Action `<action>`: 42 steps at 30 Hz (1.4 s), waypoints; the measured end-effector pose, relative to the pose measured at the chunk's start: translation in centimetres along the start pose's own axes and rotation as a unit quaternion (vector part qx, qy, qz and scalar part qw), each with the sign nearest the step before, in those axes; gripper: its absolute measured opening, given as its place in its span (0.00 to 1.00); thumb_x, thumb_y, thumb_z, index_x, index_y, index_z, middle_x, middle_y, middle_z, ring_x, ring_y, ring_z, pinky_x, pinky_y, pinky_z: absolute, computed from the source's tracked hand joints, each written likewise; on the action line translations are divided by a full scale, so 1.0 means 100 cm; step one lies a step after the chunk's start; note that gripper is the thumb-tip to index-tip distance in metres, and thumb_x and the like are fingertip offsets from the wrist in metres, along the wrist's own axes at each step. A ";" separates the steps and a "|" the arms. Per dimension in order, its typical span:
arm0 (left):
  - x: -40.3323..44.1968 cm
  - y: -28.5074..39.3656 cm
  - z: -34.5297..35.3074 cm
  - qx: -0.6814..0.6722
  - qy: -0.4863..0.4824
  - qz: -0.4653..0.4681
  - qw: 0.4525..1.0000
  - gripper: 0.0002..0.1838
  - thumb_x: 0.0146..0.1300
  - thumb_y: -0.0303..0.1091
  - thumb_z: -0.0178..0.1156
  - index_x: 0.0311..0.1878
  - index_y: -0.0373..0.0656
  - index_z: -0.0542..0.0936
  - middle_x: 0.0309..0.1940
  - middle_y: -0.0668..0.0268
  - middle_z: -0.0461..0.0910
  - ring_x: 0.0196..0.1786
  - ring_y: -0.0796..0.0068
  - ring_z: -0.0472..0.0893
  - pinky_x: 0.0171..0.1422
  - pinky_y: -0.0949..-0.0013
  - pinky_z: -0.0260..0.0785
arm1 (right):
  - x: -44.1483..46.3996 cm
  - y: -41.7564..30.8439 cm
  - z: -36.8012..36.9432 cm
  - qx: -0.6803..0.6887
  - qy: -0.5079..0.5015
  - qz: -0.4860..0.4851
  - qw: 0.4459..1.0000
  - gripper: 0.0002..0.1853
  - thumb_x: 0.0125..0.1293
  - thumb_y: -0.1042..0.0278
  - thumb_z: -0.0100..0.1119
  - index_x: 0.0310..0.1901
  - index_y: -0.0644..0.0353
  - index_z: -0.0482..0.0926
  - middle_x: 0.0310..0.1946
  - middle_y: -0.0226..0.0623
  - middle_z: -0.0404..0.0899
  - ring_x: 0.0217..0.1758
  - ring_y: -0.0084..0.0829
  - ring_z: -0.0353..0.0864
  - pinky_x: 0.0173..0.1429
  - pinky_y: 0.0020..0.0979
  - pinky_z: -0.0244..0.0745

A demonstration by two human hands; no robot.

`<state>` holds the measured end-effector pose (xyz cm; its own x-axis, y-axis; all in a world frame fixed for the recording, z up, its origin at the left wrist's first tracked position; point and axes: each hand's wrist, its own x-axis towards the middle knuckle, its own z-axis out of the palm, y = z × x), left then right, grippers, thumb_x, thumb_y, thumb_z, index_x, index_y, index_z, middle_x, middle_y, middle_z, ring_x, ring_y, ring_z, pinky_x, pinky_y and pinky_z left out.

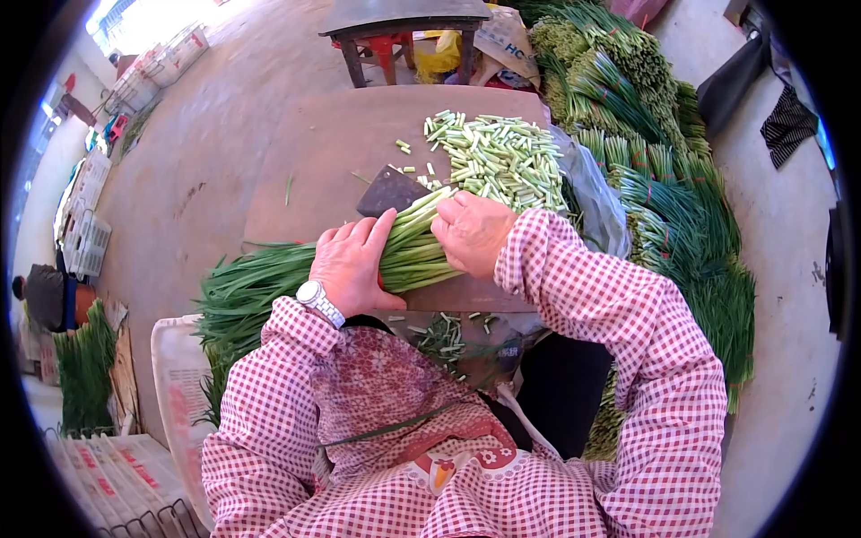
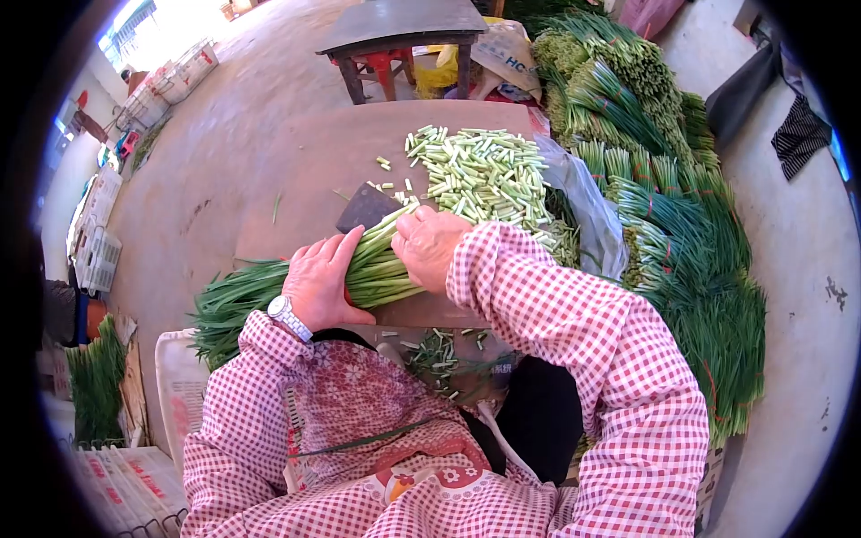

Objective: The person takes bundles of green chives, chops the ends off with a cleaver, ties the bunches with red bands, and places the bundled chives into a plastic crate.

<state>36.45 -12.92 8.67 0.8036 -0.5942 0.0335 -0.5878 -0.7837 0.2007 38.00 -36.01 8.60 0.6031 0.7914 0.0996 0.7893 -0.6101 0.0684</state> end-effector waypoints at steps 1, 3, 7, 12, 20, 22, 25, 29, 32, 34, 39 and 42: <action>0.000 -0.001 0.001 -0.002 0.004 0.001 1.000 0.63 0.25 0.53 0.79 0.69 0.42 0.60 0.57 0.56 0.72 0.60 0.55 0.72 0.64 0.54 0.62 | 0.001 0.004 0.001 0.019 -0.015 -0.008 1.000 0.12 0.56 0.66 0.55 0.38 0.68 0.75 0.36 0.45 0.75 0.41 0.42 0.76 0.50 0.37 0.74; 0.001 -0.003 0.002 -0.010 0.007 0.002 1.000 0.63 0.25 0.53 0.79 0.69 0.42 0.60 0.57 0.56 0.72 0.60 0.55 0.72 0.64 0.54 0.62 | 0.002 0.012 0.003 0.061 0.014 -0.014 0.998 0.11 0.54 0.67 0.56 0.34 0.66 0.74 0.34 0.44 0.73 0.40 0.42 0.75 0.48 0.36 0.74; 0.000 -0.003 0.002 -0.018 0.005 0.010 1.000 0.63 0.24 0.52 0.79 0.69 0.42 0.60 0.57 0.55 0.72 0.60 0.55 0.72 0.64 0.53 0.62 | -0.002 0.021 -0.001 0.175 0.007 0.000 0.985 0.08 0.54 0.71 0.56 0.33 0.66 0.71 0.34 0.45 0.70 0.40 0.44 0.74 0.46 0.38 0.72; 0.001 -0.004 0.008 0.019 0.083 0.036 0.996 0.59 0.26 0.49 0.78 0.68 0.44 0.62 0.55 0.55 0.73 0.58 0.54 0.74 0.62 0.54 0.65 | -0.011 0.021 0.002 0.268 0.025 0.064 0.961 0.06 0.56 0.73 0.55 0.35 0.63 0.71 0.35 0.43 0.70 0.41 0.44 0.74 0.45 0.38 0.72; 0.028 -0.034 -0.043 -0.127 -0.139 -0.032 0.982 0.51 0.33 0.45 0.75 0.64 0.40 0.64 0.44 0.50 0.80 0.51 0.53 0.79 0.58 0.60 0.70 | -0.053 0.012 -0.024 0.184 0.241 0.196 0.932 0.07 0.60 0.71 0.58 0.40 0.62 0.75 0.30 0.45 0.75 0.35 0.45 0.77 0.40 0.37 0.73; 0.023 -0.051 -0.061 -0.240 -0.157 -0.037 0.957 0.54 0.34 0.44 0.76 0.67 0.38 0.61 0.51 0.50 0.78 0.55 0.59 0.78 0.62 0.64 0.68 | -0.083 -0.005 -0.029 0.235 0.102 0.289 0.922 0.07 0.63 0.68 0.58 0.39 0.61 0.76 0.21 0.45 0.74 0.27 0.44 0.76 0.33 0.38 0.72; 0.013 -0.068 -0.078 -0.302 -0.153 -0.039 0.940 0.57 0.35 0.44 0.77 0.70 0.35 0.57 0.53 0.51 0.77 0.58 0.61 0.76 0.65 0.66 0.65 | -0.109 -0.017 -0.014 0.243 0.020 0.233 0.941 0.07 0.64 0.65 0.58 0.39 0.59 0.76 0.15 0.44 0.70 0.19 0.44 0.73 0.28 0.41 0.70; 0.004 -0.067 -0.057 -0.281 -0.107 -0.051 0.952 0.55 0.34 0.44 0.77 0.66 0.35 0.60 0.51 0.48 0.77 0.55 0.57 0.78 0.62 0.64 0.68 | -0.110 -0.018 0.011 0.225 0.092 0.330 0.912 0.10 0.62 0.63 0.59 0.40 0.59 0.77 0.27 0.44 0.76 0.33 0.45 0.77 0.39 0.42 0.72; 0.003 -0.061 -0.002 -0.110 -0.060 -0.077 0.989 0.54 0.32 0.50 0.75 0.65 0.41 0.61 0.49 0.48 0.77 0.54 0.52 0.78 0.59 0.60 0.70 | -0.105 -0.009 0.017 0.157 0.109 0.328 0.925 0.14 0.60 0.62 0.61 0.44 0.60 0.76 0.38 0.44 0.75 0.47 0.46 0.75 0.51 0.40 0.70; 0.008 -0.050 -0.004 -0.064 -0.095 -0.108 0.987 0.56 0.31 0.53 0.75 0.66 0.43 0.59 0.52 0.50 0.75 0.57 0.52 0.76 0.60 0.56 0.69 | -0.101 0.003 0.034 0.139 0.032 0.347 0.927 0.17 0.59 0.60 0.61 0.47 0.59 0.76 0.38 0.47 0.76 0.46 0.48 0.75 0.52 0.42 0.71; 0.007 -0.032 -0.023 0.003 -0.124 -0.141 0.982 0.59 0.33 0.51 0.76 0.69 0.40 0.56 0.56 0.48 0.72 0.60 0.50 0.73 0.64 0.57 0.66 | -0.081 0.000 0.026 0.096 0.026 0.315 0.944 0.19 0.59 0.55 0.62 0.47 0.59 0.77 0.37 0.47 0.76 0.45 0.48 0.75 0.50 0.42 0.72; 0.011 -0.018 -0.014 0.053 -0.089 -0.149 0.983 0.62 0.33 0.53 0.77 0.71 0.40 0.54 0.57 0.49 0.73 0.60 0.51 0.73 0.65 0.59 0.65 | -0.061 -0.003 0.011 0.166 0.059 0.254 0.951 0.16 0.62 0.57 0.59 0.43 0.60 0.78 0.37 0.46 0.79 0.47 0.46 0.77 0.54 0.41 0.72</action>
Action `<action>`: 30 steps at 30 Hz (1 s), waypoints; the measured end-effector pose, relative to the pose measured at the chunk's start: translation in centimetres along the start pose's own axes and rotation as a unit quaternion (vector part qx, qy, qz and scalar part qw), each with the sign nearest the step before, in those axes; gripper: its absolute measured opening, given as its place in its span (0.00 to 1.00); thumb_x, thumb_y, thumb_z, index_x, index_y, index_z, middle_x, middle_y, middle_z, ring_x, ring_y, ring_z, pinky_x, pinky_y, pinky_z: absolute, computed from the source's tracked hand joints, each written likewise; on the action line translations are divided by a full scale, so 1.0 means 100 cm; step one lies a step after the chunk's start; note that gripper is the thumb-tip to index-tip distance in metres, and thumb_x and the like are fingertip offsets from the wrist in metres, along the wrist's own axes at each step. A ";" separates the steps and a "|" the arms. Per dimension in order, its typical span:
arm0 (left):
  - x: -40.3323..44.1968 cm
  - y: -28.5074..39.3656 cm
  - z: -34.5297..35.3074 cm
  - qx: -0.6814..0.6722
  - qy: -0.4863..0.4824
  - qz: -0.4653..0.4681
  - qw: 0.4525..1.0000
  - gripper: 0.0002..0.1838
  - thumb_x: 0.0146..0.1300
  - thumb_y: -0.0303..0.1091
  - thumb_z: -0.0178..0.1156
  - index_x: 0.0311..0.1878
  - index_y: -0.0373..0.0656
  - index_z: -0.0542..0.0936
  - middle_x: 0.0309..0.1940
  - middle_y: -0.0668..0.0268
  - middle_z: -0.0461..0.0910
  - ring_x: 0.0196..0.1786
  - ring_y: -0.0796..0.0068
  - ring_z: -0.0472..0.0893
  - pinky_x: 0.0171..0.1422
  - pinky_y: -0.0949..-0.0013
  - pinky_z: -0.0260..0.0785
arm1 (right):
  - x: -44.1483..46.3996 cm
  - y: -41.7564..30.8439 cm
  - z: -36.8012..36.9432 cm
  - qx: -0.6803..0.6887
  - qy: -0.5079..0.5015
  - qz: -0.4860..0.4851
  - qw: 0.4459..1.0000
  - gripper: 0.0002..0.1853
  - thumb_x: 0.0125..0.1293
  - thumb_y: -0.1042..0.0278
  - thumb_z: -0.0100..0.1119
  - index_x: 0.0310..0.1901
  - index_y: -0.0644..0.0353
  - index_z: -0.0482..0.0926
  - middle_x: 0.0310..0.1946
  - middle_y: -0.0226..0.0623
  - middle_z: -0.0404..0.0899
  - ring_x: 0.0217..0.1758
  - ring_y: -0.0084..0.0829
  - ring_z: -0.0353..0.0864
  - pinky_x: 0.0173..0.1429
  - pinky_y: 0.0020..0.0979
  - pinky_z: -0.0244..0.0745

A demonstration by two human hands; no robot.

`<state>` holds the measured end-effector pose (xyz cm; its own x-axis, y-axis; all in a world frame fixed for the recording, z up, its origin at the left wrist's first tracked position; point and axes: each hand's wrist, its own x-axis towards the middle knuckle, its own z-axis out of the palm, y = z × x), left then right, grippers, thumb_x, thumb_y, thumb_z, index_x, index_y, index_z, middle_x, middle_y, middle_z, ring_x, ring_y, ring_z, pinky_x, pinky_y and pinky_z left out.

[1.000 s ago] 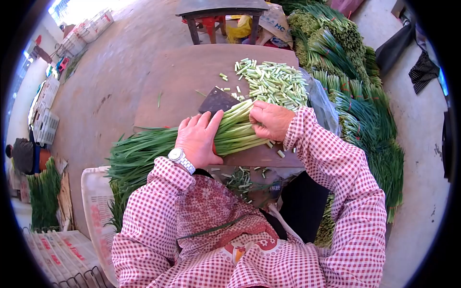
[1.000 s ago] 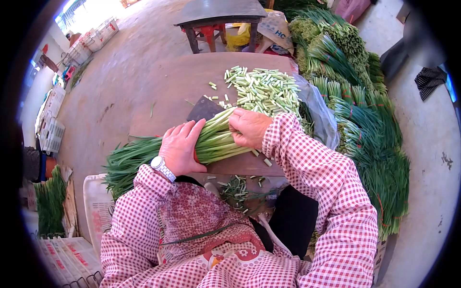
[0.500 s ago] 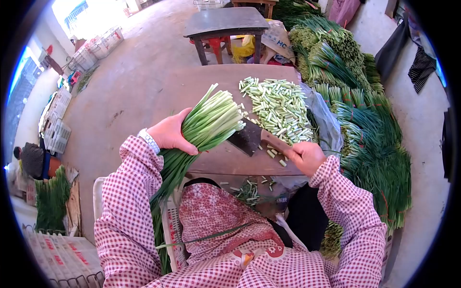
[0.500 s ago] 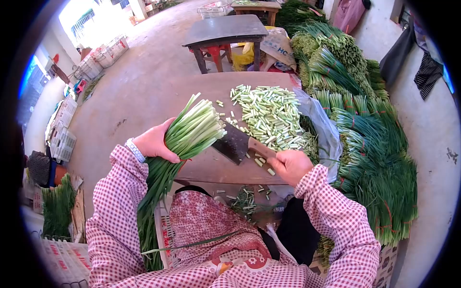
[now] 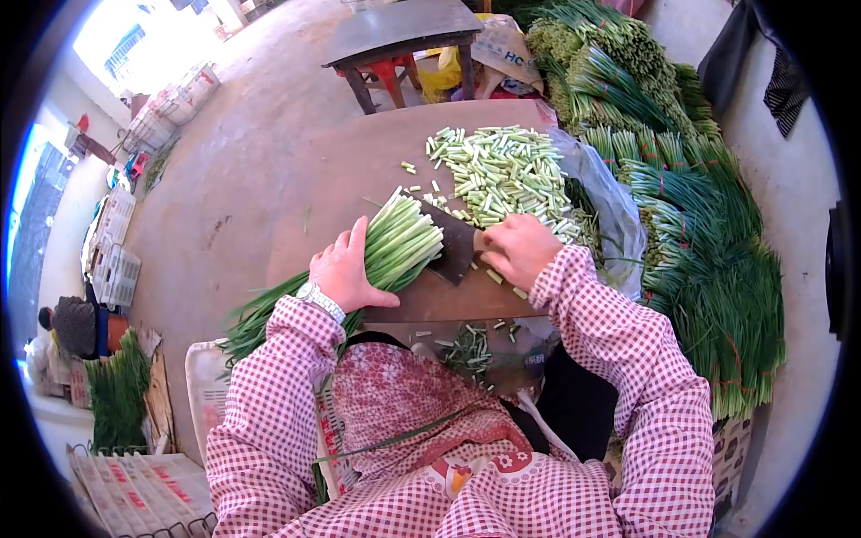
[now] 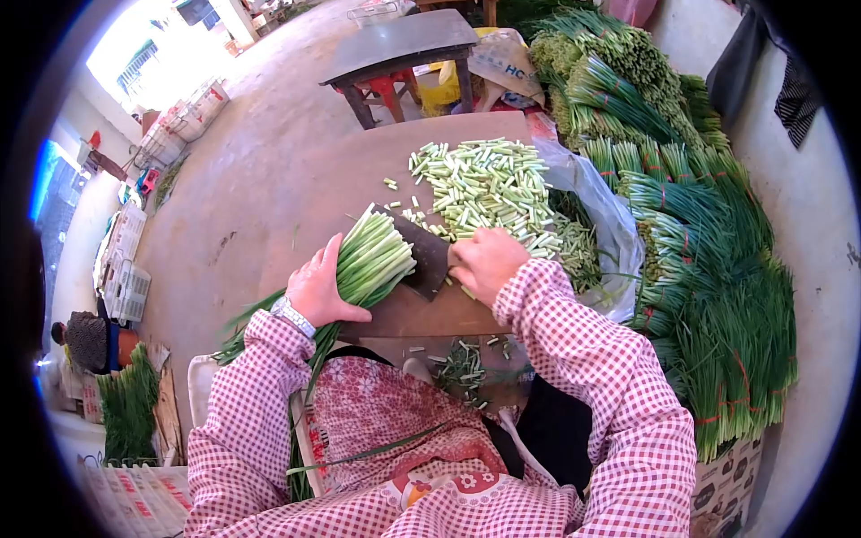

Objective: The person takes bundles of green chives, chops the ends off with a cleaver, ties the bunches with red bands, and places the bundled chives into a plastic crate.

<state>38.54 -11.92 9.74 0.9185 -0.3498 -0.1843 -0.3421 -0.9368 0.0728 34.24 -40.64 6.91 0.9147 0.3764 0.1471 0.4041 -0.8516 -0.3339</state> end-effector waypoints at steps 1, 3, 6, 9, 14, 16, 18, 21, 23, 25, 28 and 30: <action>0.002 0.002 0.001 -0.024 -0.005 -0.020 1.000 0.63 0.33 0.53 0.77 0.71 0.40 0.54 0.58 0.49 0.73 0.61 0.52 0.74 0.66 0.60 0.65 | 0.009 0.003 0.013 0.050 -0.022 -0.004 0.998 0.13 0.62 0.60 0.59 0.41 0.60 0.80 0.35 0.45 0.80 0.44 0.44 0.79 0.51 0.40 0.74; 0.017 -0.023 0.003 -0.130 -0.038 0.011 0.991 0.62 0.34 0.55 0.77 0.71 0.39 0.55 0.57 0.49 0.74 0.61 0.53 0.74 0.66 0.60 0.64 | 0.017 -0.010 0.026 0.139 -0.017 0.020 0.990 0.11 0.63 0.62 0.58 0.41 0.60 0.80 0.34 0.45 0.81 0.42 0.44 0.80 0.48 0.40 0.75; 0.039 -0.055 0.004 -0.282 -0.077 0.047 0.955 0.58 0.40 0.54 0.76 0.70 0.37 0.58 0.56 0.50 0.76 0.62 0.58 0.74 0.68 0.64 0.62 | 0.029 -0.023 0.047 0.273 0.041 0.072 0.959 0.09 0.64 0.67 0.55 0.40 0.60 0.81 0.31 0.46 0.82 0.36 0.43 0.83 0.43 0.38 0.77; 0.052 -0.067 -0.002 -0.367 -0.176 0.048 0.912 0.53 0.48 0.52 0.73 0.71 0.36 0.58 0.58 0.53 0.75 0.62 0.64 0.73 0.68 0.65 0.62 | 0.046 -0.027 0.058 0.374 0.107 0.113 0.914 0.08 0.63 0.69 0.57 0.41 0.60 0.81 0.33 0.46 0.81 0.36 0.41 0.81 0.43 0.36 0.76; 0.061 -0.077 0.000 -0.407 -0.203 0.062 0.889 0.52 0.49 0.52 0.72 0.71 0.36 0.57 0.59 0.53 0.74 0.62 0.64 0.72 0.69 0.65 0.61 | 0.066 -0.036 0.054 0.317 0.144 0.055 0.936 0.10 0.59 0.73 0.63 0.43 0.60 0.80 0.32 0.37 0.76 0.34 0.32 0.78 0.41 0.30 0.74; 0.061 -0.077 0.000 -0.417 -0.207 0.060 0.883 0.52 0.49 0.52 0.71 0.71 0.36 0.57 0.60 0.53 0.74 0.63 0.64 0.72 0.69 0.66 0.60 | 0.071 -0.037 0.057 0.265 0.210 0.007 0.941 0.11 0.57 0.73 0.65 0.41 0.60 0.78 0.36 0.39 0.75 0.35 0.34 0.77 0.42 0.31 0.74; 0.062 -0.078 0.002 -0.415 -0.213 0.058 0.883 0.53 0.48 0.51 0.72 0.72 0.36 0.56 0.60 0.53 0.74 0.62 0.64 0.73 0.69 0.65 0.61 | 0.074 -0.038 0.059 0.236 0.214 -0.014 0.948 0.12 0.56 0.74 0.66 0.42 0.60 0.76 0.37 0.39 0.73 0.38 0.35 0.77 0.43 0.32 0.74; 0.053 -0.067 0.002 -0.400 -0.187 0.046 0.896 0.54 0.46 0.51 0.73 0.71 0.37 0.57 0.58 0.53 0.75 0.61 0.63 0.74 0.68 0.64 0.62 | 0.074 -0.034 0.052 0.254 0.081 0.008 0.964 0.11 0.58 0.72 0.63 0.42 0.58 0.76 0.38 0.43 0.74 0.42 0.41 0.77 0.47 0.36 0.73; 0.046 -0.062 0.006 -0.386 -0.158 0.062 0.907 0.54 0.45 0.52 0.74 0.71 0.37 0.58 0.57 0.52 0.75 0.60 0.61 0.74 0.67 0.64 0.63 | 0.074 -0.027 0.039 0.204 0.089 -0.008 0.975 0.10 0.59 0.71 0.62 0.41 0.58 0.75 0.38 0.43 0.75 0.42 0.43 0.77 0.47 0.37 0.73; 0.040 -0.057 0.006 -0.353 -0.113 0.075 0.926 0.53 0.42 0.52 0.75 0.69 0.39 0.60 0.54 0.50 0.76 0.59 0.57 0.76 0.65 0.62 0.65 | 0.064 -0.025 0.014 0.112 0.066 0.009 0.992 0.09 0.62 0.67 0.57 0.43 0.59 0.76 0.37 0.43 0.76 0.44 0.46 0.77 0.50 0.40 0.73; 0.034 -0.048 -0.001 -0.309 -0.103 0.064 0.944 0.55 0.39 0.54 0.75 0.69 0.41 0.60 0.57 0.48 0.75 0.59 0.54 0.75 0.66 0.61 0.65 | 0.037 -0.010 -0.001 0.000 -0.045 0.005 0.999 0.13 0.60 0.62 0.61 0.43 0.60 0.75 0.40 0.45 0.75 0.42 0.46 0.77 0.51 0.39 0.74; 0.034 -0.048 0.011 -0.269 -0.066 0.077 0.958 0.56 0.37 0.56 0.75 0.69 0.42 0.60 0.56 0.48 0.75 0.58 0.53 0.76 0.65 0.59 0.65 | 0.016 -0.005 -0.003 -0.039 -0.033 0.025 0.998 0.17 0.57 0.60 0.64 0.43 0.61 0.74 0.40 0.46 0.75 0.44 0.46 0.76 0.51 0.39 0.73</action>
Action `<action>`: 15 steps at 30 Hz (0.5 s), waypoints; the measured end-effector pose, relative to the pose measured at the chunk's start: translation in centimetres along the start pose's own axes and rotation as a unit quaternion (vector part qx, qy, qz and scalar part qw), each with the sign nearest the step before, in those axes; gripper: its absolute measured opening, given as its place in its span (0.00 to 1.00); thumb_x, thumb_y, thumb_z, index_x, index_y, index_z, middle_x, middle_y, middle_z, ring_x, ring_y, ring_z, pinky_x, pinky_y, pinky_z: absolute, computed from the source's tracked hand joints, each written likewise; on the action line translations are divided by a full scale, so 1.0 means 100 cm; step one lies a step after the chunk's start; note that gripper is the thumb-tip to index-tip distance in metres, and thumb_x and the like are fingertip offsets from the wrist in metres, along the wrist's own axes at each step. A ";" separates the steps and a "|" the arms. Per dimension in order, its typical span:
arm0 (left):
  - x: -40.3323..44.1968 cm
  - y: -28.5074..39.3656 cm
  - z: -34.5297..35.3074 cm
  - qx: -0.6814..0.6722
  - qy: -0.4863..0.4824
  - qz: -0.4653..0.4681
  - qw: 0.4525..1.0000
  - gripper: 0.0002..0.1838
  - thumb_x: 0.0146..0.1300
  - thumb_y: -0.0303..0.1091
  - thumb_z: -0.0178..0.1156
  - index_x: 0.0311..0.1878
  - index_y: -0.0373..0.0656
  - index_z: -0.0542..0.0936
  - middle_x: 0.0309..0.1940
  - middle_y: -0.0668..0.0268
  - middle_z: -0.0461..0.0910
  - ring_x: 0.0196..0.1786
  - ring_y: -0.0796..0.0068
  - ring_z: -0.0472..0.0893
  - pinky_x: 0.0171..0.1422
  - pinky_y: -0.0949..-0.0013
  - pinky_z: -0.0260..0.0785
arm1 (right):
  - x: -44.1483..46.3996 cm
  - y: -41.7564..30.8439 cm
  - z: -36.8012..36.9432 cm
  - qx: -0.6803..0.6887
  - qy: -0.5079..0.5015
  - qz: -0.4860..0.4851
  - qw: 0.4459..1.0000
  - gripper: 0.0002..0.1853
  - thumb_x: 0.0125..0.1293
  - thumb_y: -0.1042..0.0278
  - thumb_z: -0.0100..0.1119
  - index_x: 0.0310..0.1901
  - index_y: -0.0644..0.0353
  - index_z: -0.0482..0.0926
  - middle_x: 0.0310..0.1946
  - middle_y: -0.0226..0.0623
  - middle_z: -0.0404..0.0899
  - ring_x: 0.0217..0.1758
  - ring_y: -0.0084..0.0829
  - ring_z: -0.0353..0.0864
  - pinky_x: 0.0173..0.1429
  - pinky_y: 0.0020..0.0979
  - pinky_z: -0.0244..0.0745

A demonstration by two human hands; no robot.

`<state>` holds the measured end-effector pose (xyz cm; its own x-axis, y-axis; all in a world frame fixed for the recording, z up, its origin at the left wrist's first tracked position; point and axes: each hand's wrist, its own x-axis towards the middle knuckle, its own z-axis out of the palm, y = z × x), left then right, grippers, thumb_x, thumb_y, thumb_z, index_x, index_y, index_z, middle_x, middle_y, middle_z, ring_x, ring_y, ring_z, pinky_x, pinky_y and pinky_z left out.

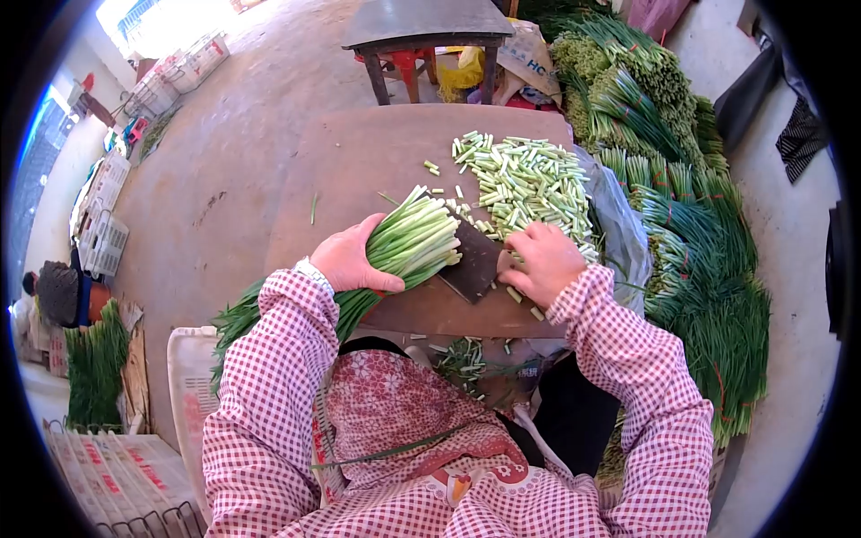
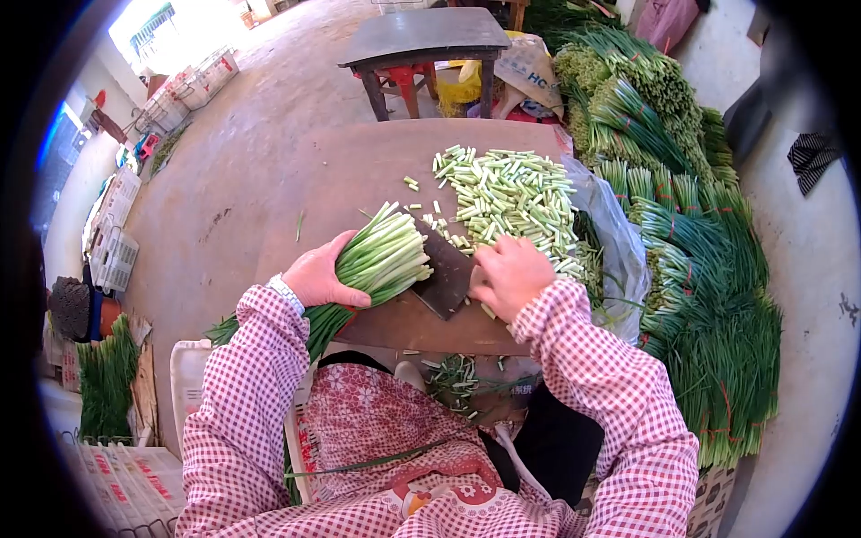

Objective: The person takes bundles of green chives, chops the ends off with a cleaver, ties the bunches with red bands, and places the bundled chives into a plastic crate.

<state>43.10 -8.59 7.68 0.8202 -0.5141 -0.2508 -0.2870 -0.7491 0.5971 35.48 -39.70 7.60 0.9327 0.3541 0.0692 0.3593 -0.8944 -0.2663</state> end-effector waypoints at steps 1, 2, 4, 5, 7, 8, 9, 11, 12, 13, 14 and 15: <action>-0.002 -0.002 0.004 0.049 0.026 0.015 0.998 0.57 0.35 0.58 0.75 0.69 0.43 0.60 0.55 0.48 0.74 0.58 0.51 0.76 0.64 0.57 0.66 | -0.008 0.002 0.000 -0.032 0.013 0.022 0.999 0.21 0.54 0.58 0.67 0.43 0.62 0.73 0.39 0.46 0.75 0.45 0.46 0.76 0.51 0.39 0.72; -0.006 0.004 0.005 0.049 0.031 0.014 0.998 0.57 0.35 0.58 0.75 0.69 0.43 0.60 0.55 0.48 0.74 0.58 0.51 0.76 0.64 0.57 0.66 | -0.013 0.009 0.006 -0.034 0.015 0.018 0.999 0.21 0.54 0.58 0.67 0.43 0.62 0.73 0.39 0.46 0.75 0.45 0.46 0.76 0.51 0.39 0.72; -0.016 0.021 0.009 0.142 0.045 -0.012 0.989 0.58 0.32 0.54 0.76 0.67 0.40 0.60 0.52 0.45 0.75 0.56 0.48 0.75 0.63 0.58 0.67 | -0.018 0.021 0.021 0.026 -0.121 0.054 0.991 0.24 0.54 0.55 0.68 0.46 0.61 0.71 0.43 0.50 0.74 0.47 0.48 0.78 0.53 0.42 0.74; -0.017 0.020 0.013 0.158 0.065 -0.002 0.985 0.58 0.31 0.56 0.76 0.67 0.41 0.60 0.50 0.46 0.75 0.54 0.47 0.76 0.60 0.56 0.68 | -0.020 0.013 0.021 0.009 -0.111 0.065 0.992 0.24 0.53 0.58 0.68 0.45 0.64 0.71 0.43 0.52 0.75 0.48 0.50 0.78 0.53 0.44 0.74; -0.021 0.019 0.014 0.162 0.082 0.008 0.983 0.58 0.31 0.56 0.76 0.67 0.41 0.60 0.50 0.46 0.75 0.54 0.47 0.76 0.60 0.56 0.69 | -0.015 0.010 0.020 0.013 -0.116 0.066 0.991 0.24 0.51 0.62 0.67 0.45 0.66 0.70 0.40 0.52 0.76 0.47 0.51 0.77 0.52 0.43 0.73; -0.024 0.021 0.014 0.161 0.093 0.015 0.982 0.58 0.31 0.55 0.75 0.67 0.41 0.60 0.50 0.46 0.75 0.54 0.48 0.76 0.60 0.55 0.69 | -0.012 0.009 0.017 0.017 -0.127 0.068 0.989 0.24 0.49 0.66 0.67 0.46 0.67 0.70 0.37 0.52 0.76 0.45 0.52 0.77 0.50 0.42 0.73; -0.029 0.025 0.012 0.160 0.106 0.014 0.981 0.56 0.31 0.52 0.76 0.66 0.41 0.61 0.49 0.47 0.75 0.53 0.48 0.76 0.59 0.55 0.69 | -0.009 0.009 0.013 0.033 -0.132 0.056 0.989 0.22 0.49 0.72 0.62 0.46 0.68 0.68 0.33 0.50 0.77 0.35 0.46 0.80 0.39 0.40 0.77; -0.041 0.026 0.011 0.145 0.142 0.042 0.978 0.56 0.30 0.51 0.76 0.65 0.41 0.62 0.49 0.48 0.75 0.53 0.49 0.77 0.59 0.55 0.69 | -0.005 0.008 -0.014 0.241 -0.216 0.137 0.936 0.21 0.50 0.72 0.61 0.45 0.69 0.68 0.32 0.48 0.77 0.33 0.40 0.81 0.35 0.37 0.77; -0.048 0.026 0.011 0.126 0.174 0.070 0.974 0.55 0.30 0.49 0.77 0.65 0.41 0.62 0.49 0.49 0.76 0.52 0.49 0.77 0.59 0.55 0.69 | -0.006 0.007 -0.025 0.435 -0.292 0.210 0.825 0.20 0.51 0.73 0.60 0.45 0.70 0.68 0.31 0.47 0.78 0.30 0.34 0.82 0.30 0.34 0.78; -0.053 0.026 0.011 0.127 0.195 0.089 0.968 0.54 0.30 0.47 0.77 0.64 0.41 0.63 0.48 0.50 0.76 0.52 0.50 0.77 0.58 0.55 0.70 | -0.013 0.010 -0.024 0.470 -0.237 0.196 0.827 0.21 0.51 0.73 0.59 0.47 0.69 0.66 0.28 0.42 0.76 0.25 0.25 0.80 0.22 0.29 0.74; -0.057 0.027 0.013 0.128 0.198 0.092 0.967 0.54 0.30 0.47 0.77 0.64 0.41 0.63 0.48 0.50 0.76 0.52 0.50 0.77 0.58 0.55 0.70 | -0.022 0.007 -0.026 0.469 -0.234 0.194 0.829 0.21 0.51 0.73 0.59 0.47 0.69 0.66 0.28 0.42 0.76 0.25 0.25 0.80 0.22 0.29 0.74; -0.060 0.028 0.015 0.139 0.210 0.096 0.963 0.54 0.30 0.47 0.77 0.64 0.41 0.63 0.49 0.50 0.76 0.52 0.50 0.77 0.58 0.55 0.69 | -0.031 0.003 -0.029 0.445 -0.145 0.185 0.864 0.22 0.51 0.75 0.57 0.49 0.67 0.65 0.26 0.41 0.75 0.22 0.26 0.78 0.21 0.29 0.73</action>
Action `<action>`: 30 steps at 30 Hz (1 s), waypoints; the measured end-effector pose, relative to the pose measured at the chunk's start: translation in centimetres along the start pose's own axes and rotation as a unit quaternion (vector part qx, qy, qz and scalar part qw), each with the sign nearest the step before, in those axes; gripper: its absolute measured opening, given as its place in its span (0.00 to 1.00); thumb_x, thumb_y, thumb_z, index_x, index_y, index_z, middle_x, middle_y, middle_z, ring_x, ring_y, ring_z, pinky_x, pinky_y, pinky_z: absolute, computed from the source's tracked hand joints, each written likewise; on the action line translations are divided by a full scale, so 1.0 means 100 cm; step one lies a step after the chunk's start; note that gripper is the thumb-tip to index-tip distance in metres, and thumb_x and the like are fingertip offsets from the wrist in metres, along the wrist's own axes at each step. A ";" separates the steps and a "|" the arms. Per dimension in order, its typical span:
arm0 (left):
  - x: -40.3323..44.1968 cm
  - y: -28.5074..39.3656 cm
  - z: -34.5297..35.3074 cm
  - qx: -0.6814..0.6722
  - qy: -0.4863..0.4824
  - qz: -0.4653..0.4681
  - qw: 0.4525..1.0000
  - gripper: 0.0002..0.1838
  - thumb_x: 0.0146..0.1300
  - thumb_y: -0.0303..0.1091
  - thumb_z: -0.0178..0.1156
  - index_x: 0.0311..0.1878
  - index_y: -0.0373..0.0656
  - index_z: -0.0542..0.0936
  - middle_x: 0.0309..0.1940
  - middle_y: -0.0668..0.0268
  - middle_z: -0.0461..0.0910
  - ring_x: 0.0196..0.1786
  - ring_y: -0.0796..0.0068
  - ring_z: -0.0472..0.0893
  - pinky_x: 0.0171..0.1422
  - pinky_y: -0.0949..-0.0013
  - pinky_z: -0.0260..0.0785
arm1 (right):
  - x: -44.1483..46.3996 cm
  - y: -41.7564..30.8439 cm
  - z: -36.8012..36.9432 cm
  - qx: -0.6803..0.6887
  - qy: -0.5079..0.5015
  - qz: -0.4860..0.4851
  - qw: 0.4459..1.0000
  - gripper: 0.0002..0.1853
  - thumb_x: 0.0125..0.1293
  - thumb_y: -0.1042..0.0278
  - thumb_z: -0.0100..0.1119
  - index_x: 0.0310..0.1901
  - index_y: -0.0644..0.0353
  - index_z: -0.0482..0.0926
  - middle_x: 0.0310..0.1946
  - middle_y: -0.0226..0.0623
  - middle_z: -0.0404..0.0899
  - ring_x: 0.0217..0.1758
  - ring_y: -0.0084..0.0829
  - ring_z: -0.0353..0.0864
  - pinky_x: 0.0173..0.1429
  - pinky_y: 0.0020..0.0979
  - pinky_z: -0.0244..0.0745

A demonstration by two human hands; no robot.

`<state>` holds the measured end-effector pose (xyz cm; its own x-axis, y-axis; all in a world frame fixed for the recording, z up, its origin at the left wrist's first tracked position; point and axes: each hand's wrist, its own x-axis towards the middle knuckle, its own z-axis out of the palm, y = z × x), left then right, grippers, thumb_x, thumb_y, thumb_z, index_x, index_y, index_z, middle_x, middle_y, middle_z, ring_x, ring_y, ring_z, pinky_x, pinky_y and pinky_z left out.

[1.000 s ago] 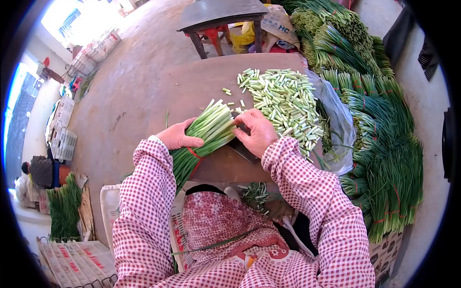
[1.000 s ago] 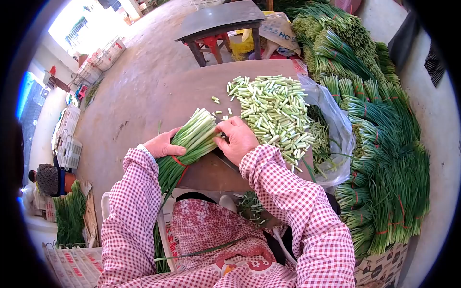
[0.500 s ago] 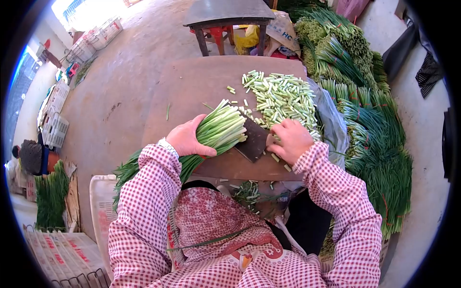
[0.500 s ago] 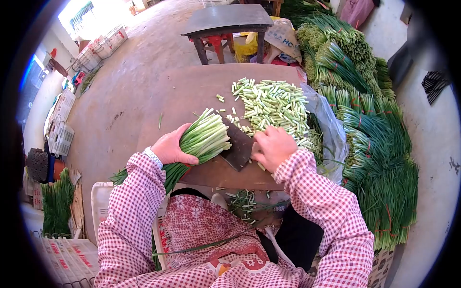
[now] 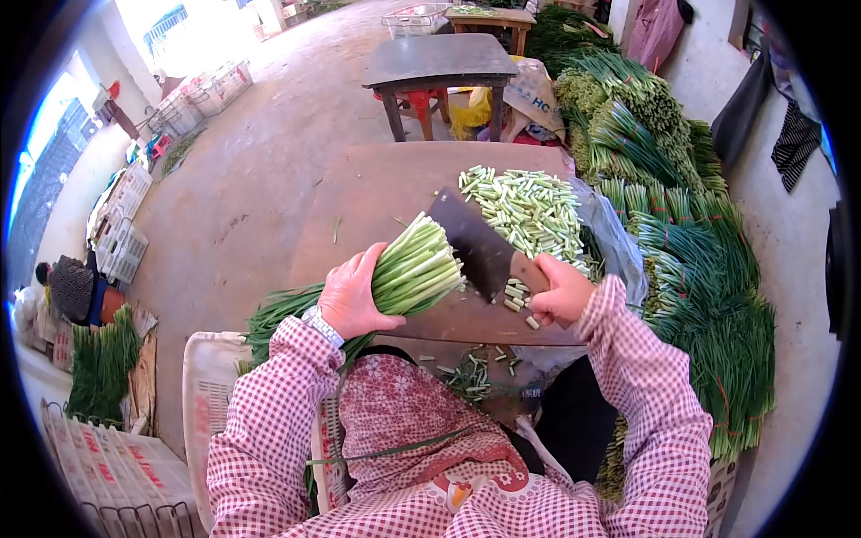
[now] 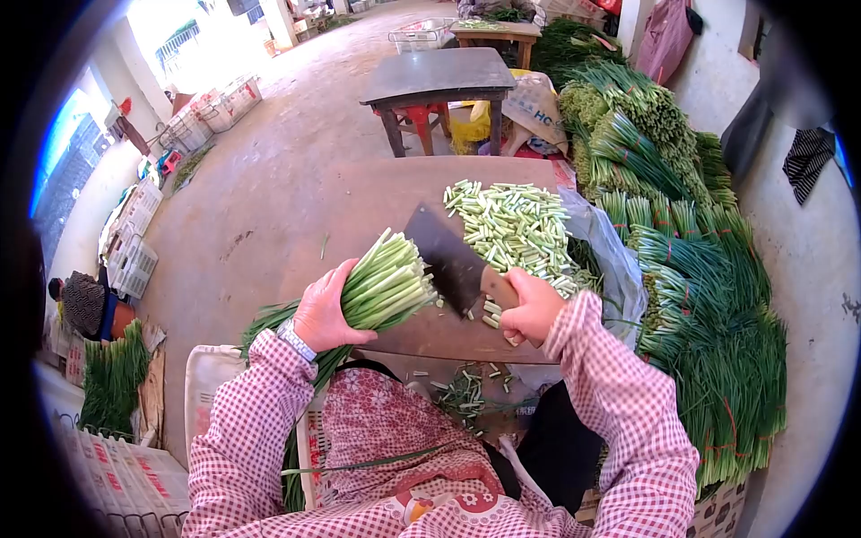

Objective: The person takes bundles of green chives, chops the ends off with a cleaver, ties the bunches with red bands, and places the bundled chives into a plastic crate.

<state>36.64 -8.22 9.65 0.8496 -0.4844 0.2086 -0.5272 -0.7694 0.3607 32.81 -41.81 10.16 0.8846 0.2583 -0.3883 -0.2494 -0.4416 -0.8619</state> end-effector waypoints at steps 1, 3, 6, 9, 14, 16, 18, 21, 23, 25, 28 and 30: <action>-0.003 0.001 0.001 0.011 0.010 0.004 1.000 0.54 0.30 0.47 0.77 0.64 0.41 0.63 0.49 0.50 0.76 0.52 0.50 0.77 0.58 0.55 0.69 | -0.009 0.002 0.004 -0.020 0.081 -0.050 0.995 0.23 0.52 0.76 0.56 0.52 0.65 0.65 0.24 0.40 0.74 0.19 0.26 0.77 0.21 0.29 0.71; -0.004 0.008 0.005 0.022 0.002 -0.008 1.000 0.54 0.31 0.48 0.77 0.65 0.42 0.62 0.51 0.51 0.75 0.54 0.52 0.76 0.59 0.54 0.68 | -0.016 0.015 0.024 -0.199 0.257 -0.155 0.933 0.27 0.53 0.76 0.54 0.57 0.65 0.63 0.37 0.55 0.77 0.37 0.49 0.81 0.42 0.40 0.76; 0.009 0.020 0.020 0.087 -0.064 -0.060 0.992 0.56 0.31 0.53 0.76 0.66 0.43 0.60 0.52 0.52 0.73 0.56 0.52 0.75 0.60 0.51 0.66 | -0.031 0.020 0.074 -0.188 0.198 -0.192 0.943 0.29 0.54 0.75 0.53 0.60 0.66 0.62 0.46 0.61 0.75 0.49 0.57 0.77 0.54 0.44 0.72; 0.016 0.030 0.018 0.132 -0.137 -0.087 0.978 0.58 0.31 0.54 0.76 0.66 0.42 0.60 0.54 0.51 0.73 0.57 0.51 0.75 0.60 0.51 0.66 | -0.045 0.019 0.081 -0.160 0.159 -0.191 0.955 0.30 0.56 0.76 0.54 0.62 0.67 0.60 0.47 0.60 0.75 0.50 0.55 0.77 0.54 0.45 0.72; 0.044 0.044 0.014 0.063 -0.215 -0.142 0.964 0.63 0.29 0.60 0.77 0.67 0.38 0.56 0.59 0.47 0.68 0.60 0.48 0.73 0.64 0.51 0.65 | -0.062 0.027 0.057 -0.035 0.222 -0.181 0.958 0.30 0.60 0.72 0.61 0.63 0.62 0.61 0.41 0.43 0.77 0.40 0.35 0.79 0.45 0.33 0.73; 0.052 0.051 0.027 0.120 -0.218 -0.145 0.958 0.62 0.29 0.61 0.77 0.66 0.38 0.57 0.59 0.47 0.68 0.59 0.48 0.74 0.64 0.53 0.66 | -0.058 0.033 0.058 0.172 0.223 -0.190 0.940 0.26 0.62 0.72 0.64 0.60 0.63 0.65 0.36 0.28 0.74 0.32 0.18 0.70 0.38 0.24 0.71; 0.050 0.056 0.034 0.206 -0.208 -0.131 0.947 0.63 0.32 0.62 0.75 0.67 0.34 0.57 0.55 0.51 0.71 0.60 0.51 0.74 0.63 0.57 0.67 | -0.056 0.037 0.051 0.173 0.228 -0.166 0.944 0.22 0.63 0.72 0.63 0.56 0.63 0.67 0.33 0.27 0.74 0.29 0.17 0.69 0.33 0.22 0.69; 0.040 0.061 0.035 0.160 -0.207 -0.121 0.958 0.56 0.30 0.60 0.76 0.59 0.35 0.63 0.51 0.50 0.74 0.54 0.50 0.76 0.60 0.57 0.69 | -0.048 0.039 0.046 0.178 0.243 -0.124 0.946 0.14 0.64 0.72 0.62 0.49 0.62 0.72 0.27 0.24 0.73 0.21 0.14 0.68 0.24 0.19 0.65; 0.040 0.055 0.042 0.157 -0.179 -0.104 0.966 0.51 0.31 0.57 0.76 0.56 0.35 0.65 0.46 0.51 0.77 0.51 0.51 0.77 0.58 0.57 0.70 | -0.044 0.039 0.051 0.264 0.247 -0.135 0.922 0.13 0.64 0.71 0.62 0.47 0.61 0.72 0.24 0.23 0.73 0.17 0.13 0.66 0.19 0.19 0.63; 0.044 0.054 0.038 0.126 -0.201 -0.121 0.964 0.45 0.33 0.53 0.75 0.51 0.36 0.68 0.44 0.51 0.77 0.51 0.52 0.78 0.57 0.57 0.71 | -0.037 0.039 0.051 0.264 0.235 -0.145 0.924 0.13 0.64 0.73 0.59 0.49 0.62 0.70 0.26 0.27 0.75 0.19 0.16 0.71 0.22 0.21 0.68; 0.049 0.045 0.042 0.121 -0.193 -0.115 0.967 0.38 0.35 0.50 0.72 0.48 0.37 0.70 0.44 0.51 0.77 0.49 0.53 0.78 0.56 0.57 0.71 | -0.026 0.015 0.043 0.058 0.218 -0.116 0.967 0.20 0.63 0.77 0.54 0.57 0.65 0.63 0.30 0.45 0.79 0.26 0.36 0.82 0.29 0.32 0.77; 0.052 0.044 0.040 0.121 -0.197 -0.123 0.965 0.38 0.36 0.52 0.71 0.48 0.37 0.71 0.44 0.52 0.77 0.50 0.54 0.79 0.56 0.58 0.71 | -0.022 0.016 0.044 -0.032 0.229 -0.168 0.958 0.21 0.63 0.77 0.54 0.57 0.65 0.62 0.29 0.41 0.79 0.24 0.29 0.80 0.26 0.29 0.75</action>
<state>38.65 -15.80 8.71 0.9038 -0.3578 -0.2347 -0.3377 -0.9333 0.1224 28.76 -39.31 8.19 0.9946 -0.0031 0.1034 0.0907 -0.4546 -0.8860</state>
